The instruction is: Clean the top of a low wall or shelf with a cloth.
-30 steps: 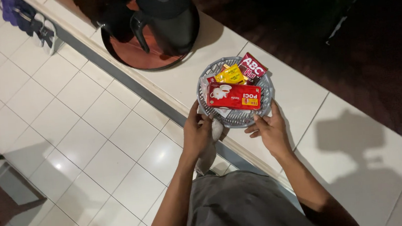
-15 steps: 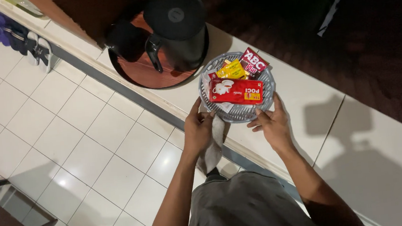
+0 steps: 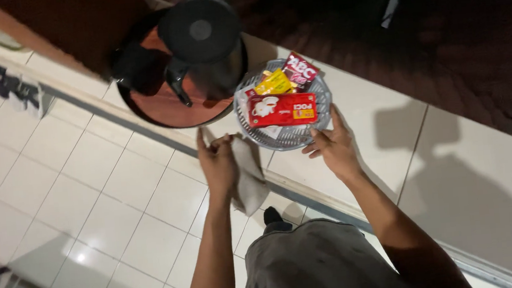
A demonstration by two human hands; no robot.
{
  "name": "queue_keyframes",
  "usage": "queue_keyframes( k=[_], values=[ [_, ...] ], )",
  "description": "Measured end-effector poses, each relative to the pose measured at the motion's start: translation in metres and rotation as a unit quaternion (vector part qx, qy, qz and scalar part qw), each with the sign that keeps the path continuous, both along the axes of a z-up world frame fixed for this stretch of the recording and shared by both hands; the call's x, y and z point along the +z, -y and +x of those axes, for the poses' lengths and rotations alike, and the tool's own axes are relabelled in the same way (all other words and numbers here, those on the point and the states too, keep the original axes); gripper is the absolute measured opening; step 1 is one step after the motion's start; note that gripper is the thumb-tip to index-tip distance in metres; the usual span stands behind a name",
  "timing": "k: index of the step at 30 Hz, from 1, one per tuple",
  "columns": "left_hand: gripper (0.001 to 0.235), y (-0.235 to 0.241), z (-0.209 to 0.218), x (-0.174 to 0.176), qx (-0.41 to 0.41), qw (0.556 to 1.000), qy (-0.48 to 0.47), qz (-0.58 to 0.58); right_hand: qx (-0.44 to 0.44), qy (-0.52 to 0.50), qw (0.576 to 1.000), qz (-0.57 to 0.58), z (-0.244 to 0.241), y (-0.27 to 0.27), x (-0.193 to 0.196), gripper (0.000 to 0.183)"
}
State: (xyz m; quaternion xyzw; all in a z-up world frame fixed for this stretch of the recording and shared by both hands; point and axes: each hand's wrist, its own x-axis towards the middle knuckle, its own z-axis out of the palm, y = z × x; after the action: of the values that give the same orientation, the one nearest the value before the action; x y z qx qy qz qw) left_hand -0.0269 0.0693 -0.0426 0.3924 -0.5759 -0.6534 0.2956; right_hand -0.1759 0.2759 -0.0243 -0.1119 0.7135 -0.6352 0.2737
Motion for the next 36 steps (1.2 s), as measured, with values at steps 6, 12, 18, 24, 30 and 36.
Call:
queue_keyframes(
  k=[6, 12, 18, 24, 30, 36],
  values=[
    [0.077, 0.015, -0.002, -0.017, 0.009, 0.999, -0.038, 0.036, 0.001, 0.042, 0.999, 0.001, -0.002, -0.013, -0.017, 0.089],
    [0.061, -0.005, -0.004, -0.003, 0.011, 0.996, -0.027, -0.083, 0.026, 0.024, 0.998, 0.046, -0.003, -0.012, -0.003, 0.087],
    [0.056, -0.006, -0.013, 0.015, 0.010, 0.991, 0.005, -0.135, 0.032, 0.034, 0.997, 0.058, -0.008, -0.017, -0.007, 0.083],
    [0.041, -0.012, -0.014, 0.032, 0.003, 0.991, 0.042, -0.129, 0.022, 0.056, 0.998, -0.001, -0.009, -0.020, -0.014, 0.089],
    [0.017, -0.026, 0.006, -0.003, -0.059, 0.982, -0.013, -0.177, -0.047, 0.065, 0.988, -0.131, 0.004, -0.038, -0.046, 0.089],
    [0.033, -0.088, 0.006, 0.047, -0.201, 0.972, 0.058, -0.110, -0.054, -0.024, 0.998, -0.038, 0.051, -0.062, -0.064, 0.045]
  ],
)
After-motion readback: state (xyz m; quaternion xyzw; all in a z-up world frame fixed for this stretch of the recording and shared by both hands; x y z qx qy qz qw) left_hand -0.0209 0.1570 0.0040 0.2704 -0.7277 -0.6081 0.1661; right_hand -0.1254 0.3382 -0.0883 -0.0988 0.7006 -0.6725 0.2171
